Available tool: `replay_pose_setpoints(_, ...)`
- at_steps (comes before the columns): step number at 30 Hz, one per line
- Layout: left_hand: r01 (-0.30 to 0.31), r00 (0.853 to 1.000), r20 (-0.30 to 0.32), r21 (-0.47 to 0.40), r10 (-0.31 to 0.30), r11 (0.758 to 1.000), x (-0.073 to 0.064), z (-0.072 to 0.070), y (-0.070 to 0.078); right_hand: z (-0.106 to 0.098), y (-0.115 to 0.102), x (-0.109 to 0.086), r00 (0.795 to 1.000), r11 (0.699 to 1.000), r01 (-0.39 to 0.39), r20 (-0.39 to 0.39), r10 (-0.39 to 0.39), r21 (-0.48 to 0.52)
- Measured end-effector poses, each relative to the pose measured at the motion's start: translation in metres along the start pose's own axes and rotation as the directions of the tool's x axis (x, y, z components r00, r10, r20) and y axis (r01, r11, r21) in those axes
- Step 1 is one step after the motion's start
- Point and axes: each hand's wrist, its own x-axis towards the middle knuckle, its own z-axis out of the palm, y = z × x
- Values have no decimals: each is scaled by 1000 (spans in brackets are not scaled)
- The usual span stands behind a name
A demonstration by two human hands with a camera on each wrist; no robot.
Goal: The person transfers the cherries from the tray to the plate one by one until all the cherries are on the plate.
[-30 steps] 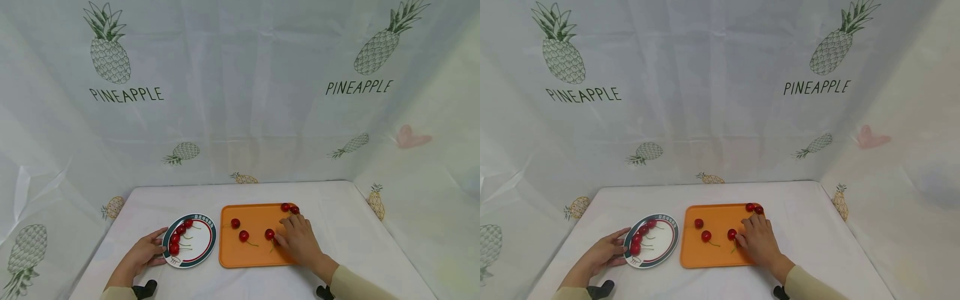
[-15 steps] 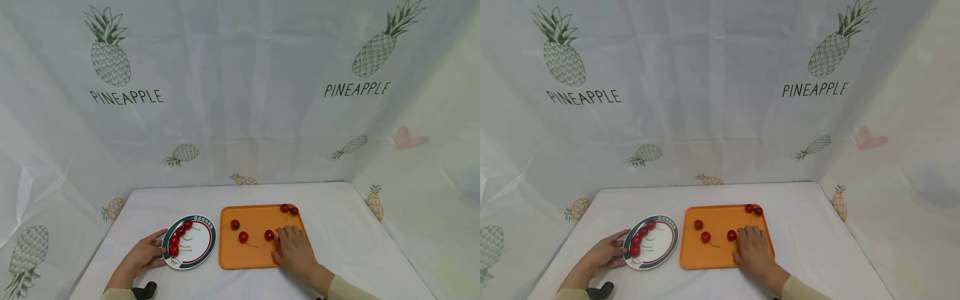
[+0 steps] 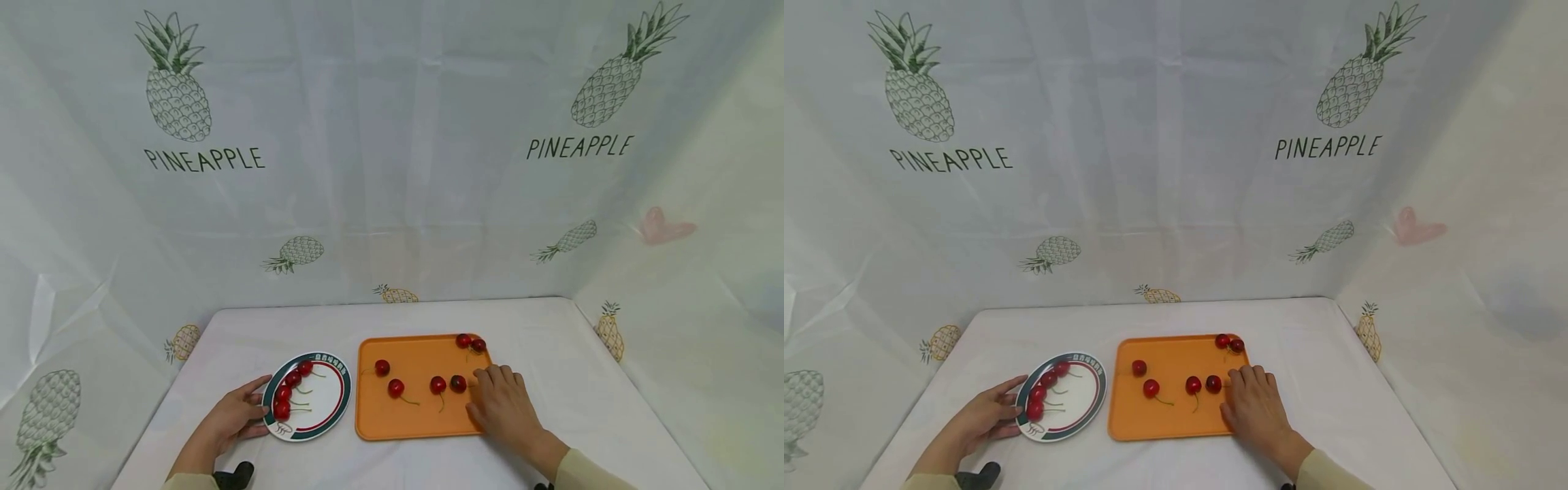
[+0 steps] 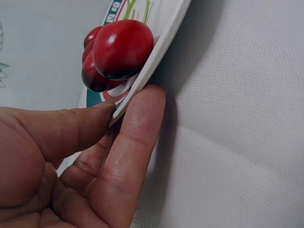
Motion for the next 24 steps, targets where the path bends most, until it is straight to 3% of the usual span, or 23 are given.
replay_pose_setpoints(12,-3,1000,-9,3,3,1000,-2,-1,2,5,28,23,983,990,137,119,-140,36)
replay_pose_setpoints(19,2,1000,-10,7,-2,1000,-4,1,4,10,39,29,977,992,119,175,-123,34)
replay_pose_setpoints(24,2,1000,-8,7,-2,1000,-3,2,4,13,39,26,984,990,106,134,-118,93)
